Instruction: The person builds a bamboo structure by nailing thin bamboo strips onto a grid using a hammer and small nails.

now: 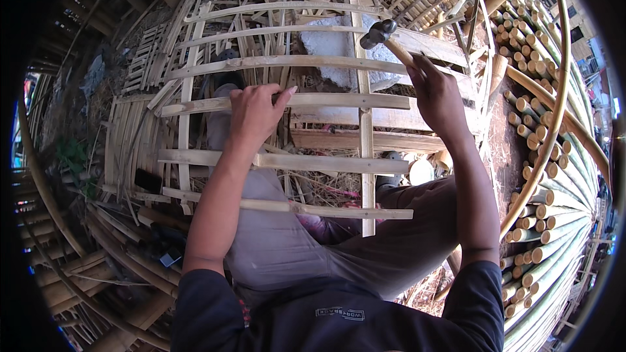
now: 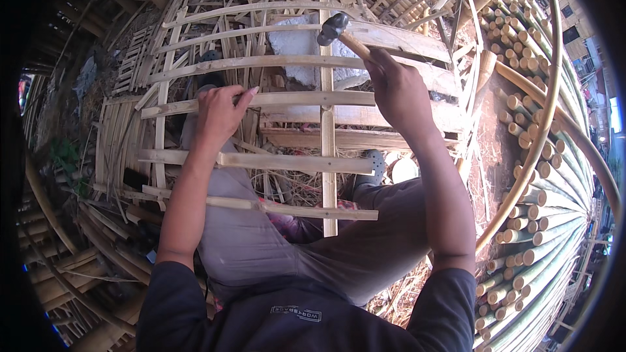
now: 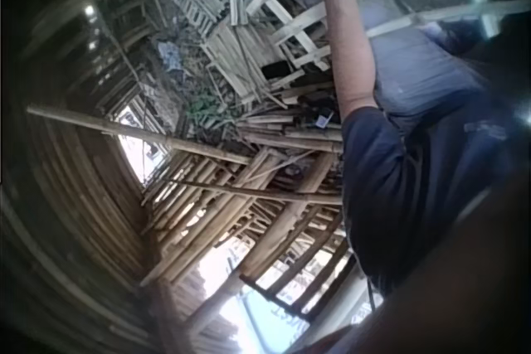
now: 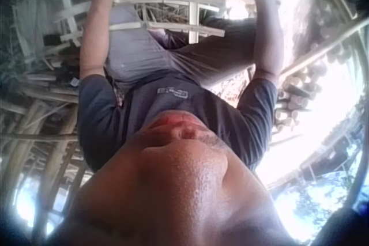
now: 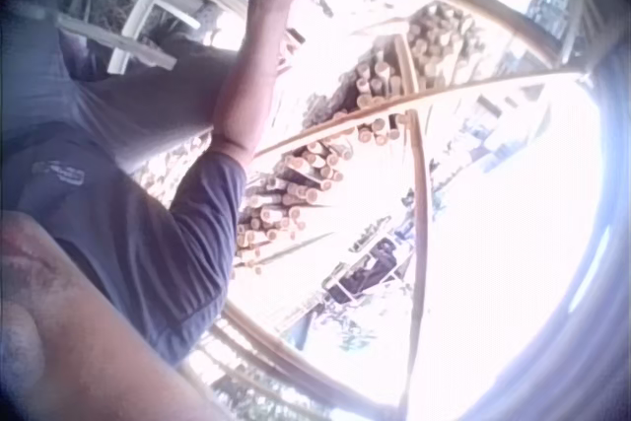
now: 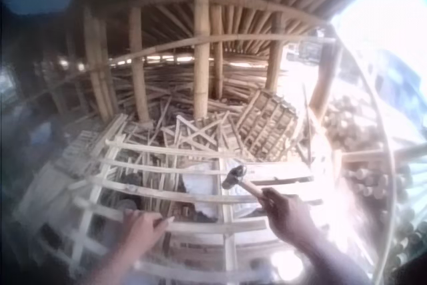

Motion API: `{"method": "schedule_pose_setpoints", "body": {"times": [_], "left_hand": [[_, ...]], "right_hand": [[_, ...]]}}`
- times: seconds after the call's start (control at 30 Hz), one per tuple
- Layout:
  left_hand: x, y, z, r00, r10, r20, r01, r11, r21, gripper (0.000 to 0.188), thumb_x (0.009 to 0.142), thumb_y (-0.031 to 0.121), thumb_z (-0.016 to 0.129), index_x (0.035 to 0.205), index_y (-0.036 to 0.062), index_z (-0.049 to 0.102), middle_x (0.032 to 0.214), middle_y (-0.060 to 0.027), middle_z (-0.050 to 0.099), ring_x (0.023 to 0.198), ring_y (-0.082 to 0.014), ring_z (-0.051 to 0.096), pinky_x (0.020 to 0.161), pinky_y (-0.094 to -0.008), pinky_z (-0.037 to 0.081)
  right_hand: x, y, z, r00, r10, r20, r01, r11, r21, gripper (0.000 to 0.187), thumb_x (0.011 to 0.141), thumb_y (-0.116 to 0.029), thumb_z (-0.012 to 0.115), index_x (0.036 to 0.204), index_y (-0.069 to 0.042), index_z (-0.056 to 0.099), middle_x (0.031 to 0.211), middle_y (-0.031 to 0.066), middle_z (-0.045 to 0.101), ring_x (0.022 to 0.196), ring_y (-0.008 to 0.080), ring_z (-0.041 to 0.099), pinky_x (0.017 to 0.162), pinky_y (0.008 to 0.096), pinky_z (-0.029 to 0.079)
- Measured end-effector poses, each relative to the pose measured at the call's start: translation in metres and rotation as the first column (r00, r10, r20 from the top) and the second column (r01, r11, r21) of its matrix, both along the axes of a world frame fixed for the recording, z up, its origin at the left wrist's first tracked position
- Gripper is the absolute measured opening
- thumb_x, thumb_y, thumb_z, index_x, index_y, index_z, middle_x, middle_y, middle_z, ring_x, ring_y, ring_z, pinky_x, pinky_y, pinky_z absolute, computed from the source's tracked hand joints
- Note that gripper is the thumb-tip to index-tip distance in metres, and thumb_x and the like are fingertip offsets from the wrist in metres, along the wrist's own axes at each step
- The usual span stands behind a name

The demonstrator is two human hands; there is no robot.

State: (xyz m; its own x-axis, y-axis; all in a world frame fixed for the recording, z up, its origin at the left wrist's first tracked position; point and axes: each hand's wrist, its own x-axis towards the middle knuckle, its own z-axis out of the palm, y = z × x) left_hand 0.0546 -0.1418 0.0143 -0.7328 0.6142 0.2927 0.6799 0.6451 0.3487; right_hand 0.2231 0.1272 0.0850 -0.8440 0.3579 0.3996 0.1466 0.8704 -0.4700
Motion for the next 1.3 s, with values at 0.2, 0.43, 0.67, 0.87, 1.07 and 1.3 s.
{"method": "schedule_pose_setpoints", "body": {"times": [0.2, 0.43, 0.67, 0.87, 1.07, 1.3], "left_hand": [[0.001, -0.001, 0.001, 1.000, 0.009, 0.024, -0.008, 0.999, -0.041, 0.042, 0.094, 0.046, 0.060, 0.086, 0.0071, 0.074, 0.068, -0.0159, 0.068, 0.070, -0.0350, 0.066, 0.078, -0.0453, 0.040], [0.002, 0.004, 0.013, 0.989, 0.016, 0.145, -0.006, 0.998, -0.064, 0.042, 0.094, 0.043, 0.061, 0.089, 0.0042, 0.074, 0.079, -0.0188, 0.070, 0.083, -0.0379, 0.065, 0.085, -0.0471, 0.041], [0.000, 0.001, 0.000, 0.994, 0.018, 0.109, -0.015, 0.999, -0.032, 0.042, 0.094, 0.045, 0.061, 0.091, 0.0046, 0.074, 0.077, -0.0184, 0.070, 0.082, -0.0372, 0.066, 0.085, -0.0474, 0.041], [-0.001, 0.003, 0.004, 0.990, 0.006, 0.141, 0.009, 0.994, -0.105, 0.041, 0.094, 0.044, 0.061, 0.094, 0.0050, 0.075, 0.074, -0.0185, 0.069, 0.079, -0.0370, 0.066, 0.085, -0.0484, 0.042], [-0.002, 0.000, -0.017, 1.000, 0.010, 0.018, -0.010, 1.000, -0.020, 0.041, 0.095, 0.046, 0.059, 0.087, 0.0086, 0.074, 0.069, -0.0142, 0.068, 0.072, -0.0343, 0.067, 0.082, -0.0522, 0.041], [0.000, 0.002, 0.003, 0.986, 0.004, 0.164, 0.017, 0.992, -0.127, 0.039, 0.095, 0.043, 0.060, 0.092, 0.0065, 0.074, 0.072, -0.0179, 0.069, 0.078, -0.0369, 0.067, 0.084, -0.0477, 0.043]], "right_hand": [[-0.007, -0.006, -0.011, 0.988, -0.021, 0.151, -0.001, 0.989, 0.146, 0.015, 0.097, -0.019, 0.057, 0.110, -0.013, 0.062, 0.072, 0.0189, 0.066, 0.067, 0.0413, 0.064, 0.060, 0.0526, 0.049], [-0.010, -0.007, -0.016, 0.944, -0.083, 0.320, 0.031, 0.986, 0.165, 0.014, 0.096, -0.017, 0.057, 0.110, -0.012, 0.057, 0.071, 0.0217, 0.065, 0.068, 0.0443, 0.064, 0.060, 0.0549, 0.049], [-0.011, -0.021, 0.007, 0.999, -0.022, -0.044, 0.025, 0.997, 0.069, 0.009, 0.096, -0.012, 0.057, 0.104, -0.008, 0.054, 0.072, 0.0204, 0.064, 0.064, 0.0432, 0.062, 0.055, 0.0531, 0.045], [-0.007, -0.011, -0.016, 0.935, -0.054, 0.349, -0.015, 0.981, 0.192, 0.012, 0.097, -0.018, 0.054, 0.106, -0.009, 0.053, 0.070, 0.0213, 0.065, 0.066, 0.0455, 0.064, 0.057, 0.0553, 0.048], [-0.014, -0.021, -0.003, 1.000, -0.015, -0.021, 0.017, 0.993, 0.117, 0.014, 0.097, -0.015, 0.056, 0.109, -0.009, 0.052, 0.068, 0.0218, 0.063, 0.064, 0.0443, 0.063, 0.055, 0.0556, 0.045], [-0.007, -0.009, -0.021, 0.932, -0.014, 0.361, -0.032, 0.992, 0.122, 0.022, 0.097, -0.019, 0.054, 0.117, -0.010, 0.053, 0.070, 0.0252, 0.065, 0.070, 0.0480, 0.064, 0.062, 0.0578, 0.050]]}}
